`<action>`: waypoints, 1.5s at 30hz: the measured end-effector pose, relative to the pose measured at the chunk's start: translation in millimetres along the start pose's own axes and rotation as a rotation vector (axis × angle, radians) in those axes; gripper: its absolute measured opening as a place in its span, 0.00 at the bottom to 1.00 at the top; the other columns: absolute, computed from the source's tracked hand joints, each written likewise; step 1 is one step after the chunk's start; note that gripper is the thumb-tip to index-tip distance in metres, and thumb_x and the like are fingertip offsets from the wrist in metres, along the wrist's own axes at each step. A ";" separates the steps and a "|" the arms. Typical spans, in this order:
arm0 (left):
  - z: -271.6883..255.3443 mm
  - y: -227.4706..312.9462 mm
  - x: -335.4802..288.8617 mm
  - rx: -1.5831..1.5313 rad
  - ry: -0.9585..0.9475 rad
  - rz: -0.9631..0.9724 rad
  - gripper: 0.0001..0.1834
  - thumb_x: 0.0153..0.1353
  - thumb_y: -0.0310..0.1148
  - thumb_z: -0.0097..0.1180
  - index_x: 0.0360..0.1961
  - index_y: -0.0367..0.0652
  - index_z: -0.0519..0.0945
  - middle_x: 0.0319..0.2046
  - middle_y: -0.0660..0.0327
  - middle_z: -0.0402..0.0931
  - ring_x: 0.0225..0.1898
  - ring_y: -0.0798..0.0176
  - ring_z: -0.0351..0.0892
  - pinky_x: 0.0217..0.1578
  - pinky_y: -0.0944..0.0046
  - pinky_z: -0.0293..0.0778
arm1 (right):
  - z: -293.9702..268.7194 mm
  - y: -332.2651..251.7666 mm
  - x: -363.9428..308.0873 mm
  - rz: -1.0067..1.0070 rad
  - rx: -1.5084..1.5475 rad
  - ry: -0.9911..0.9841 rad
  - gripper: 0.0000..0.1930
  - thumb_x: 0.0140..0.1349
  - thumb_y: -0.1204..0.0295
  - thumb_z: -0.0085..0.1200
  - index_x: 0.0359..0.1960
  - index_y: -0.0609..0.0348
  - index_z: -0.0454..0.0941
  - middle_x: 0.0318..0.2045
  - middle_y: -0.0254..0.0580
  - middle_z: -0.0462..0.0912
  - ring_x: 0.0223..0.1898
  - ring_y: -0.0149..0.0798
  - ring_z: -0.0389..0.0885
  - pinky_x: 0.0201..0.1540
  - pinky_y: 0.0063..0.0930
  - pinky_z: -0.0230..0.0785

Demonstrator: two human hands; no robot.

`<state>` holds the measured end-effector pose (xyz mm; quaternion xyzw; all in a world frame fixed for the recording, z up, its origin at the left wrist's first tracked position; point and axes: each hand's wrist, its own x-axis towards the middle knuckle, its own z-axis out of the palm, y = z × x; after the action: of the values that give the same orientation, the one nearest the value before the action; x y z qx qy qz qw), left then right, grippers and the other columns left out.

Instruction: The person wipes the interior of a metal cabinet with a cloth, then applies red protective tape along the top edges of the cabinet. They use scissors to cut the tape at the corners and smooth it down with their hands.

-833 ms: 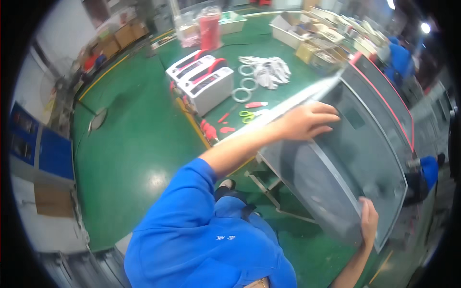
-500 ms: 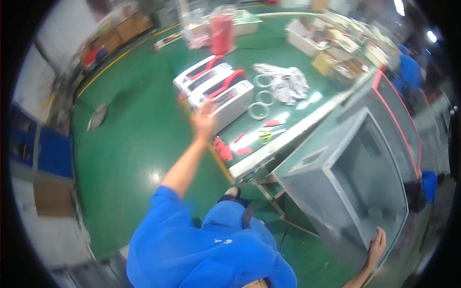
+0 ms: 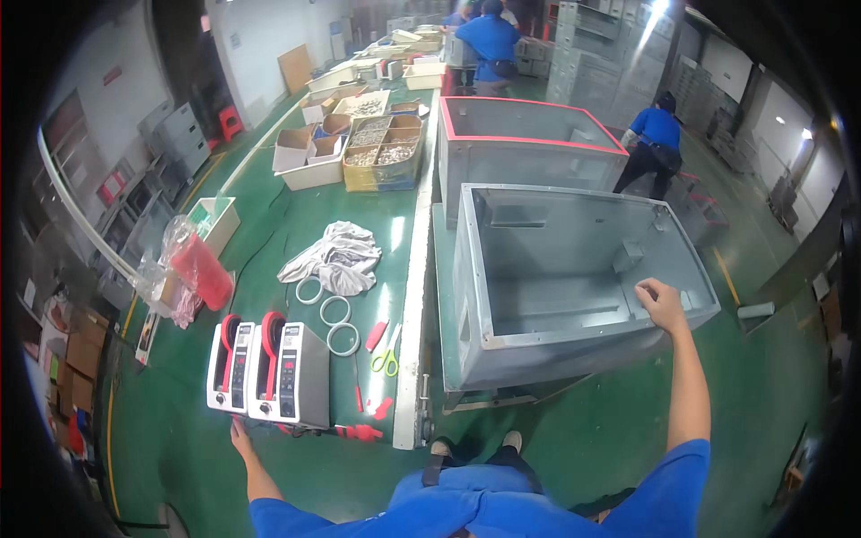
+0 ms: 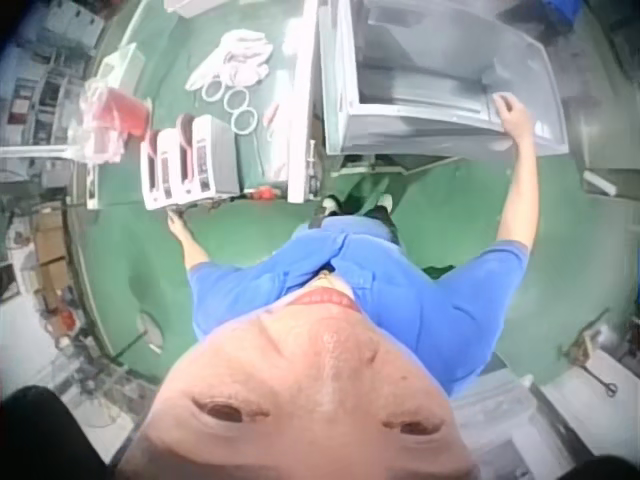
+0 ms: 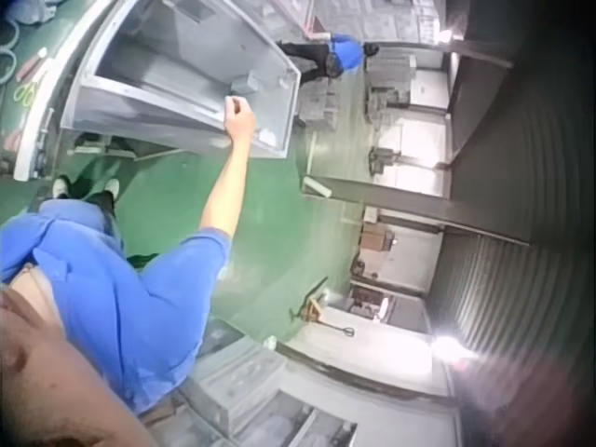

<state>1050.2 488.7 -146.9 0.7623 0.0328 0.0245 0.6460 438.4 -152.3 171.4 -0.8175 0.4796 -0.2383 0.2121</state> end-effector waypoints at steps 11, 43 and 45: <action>3.1 9.6 -42.7 -0.251 0.027 -0.125 0.18 0.58 0.45 0.52 0.18 0.45 0.69 0.14 0.72 0.58 0.16 0.77 0.56 0.17 0.75 0.54 | -2.2 2.6 1.2 0.046 -0.119 -0.018 0.13 0.51 0.63 0.55 0.31 0.60 0.78 0.21 0.41 0.78 0.23 0.34 0.74 0.30 0.27 0.66; 238.2 213.8 -539.9 0.001 -1.366 0.240 0.06 0.58 0.31 0.53 0.32 0.39 0.76 0.21 0.66 0.72 0.20 0.75 0.69 0.20 0.74 0.65 | 78.2 247.8 -378.2 0.042 -0.182 -0.881 0.18 0.55 0.65 0.49 0.46 0.59 0.73 0.44 0.49 0.75 0.46 0.50 0.73 0.48 0.38 0.66; 249.3 223.4 -571.2 0.068 -1.431 0.432 0.07 0.57 0.31 0.55 0.33 0.38 0.77 0.22 0.62 0.75 0.23 0.71 0.73 0.25 0.72 0.70 | 39.1 168.7 -321.3 0.038 0.184 -0.244 0.19 0.53 0.68 0.52 0.46 0.61 0.71 0.45 0.51 0.74 0.48 0.49 0.72 0.50 0.37 0.65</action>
<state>505.0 160.4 35.4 0.6010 -0.5452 -0.3523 0.4663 209.3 60.8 -16.6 -0.8083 0.4416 -0.1761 0.3473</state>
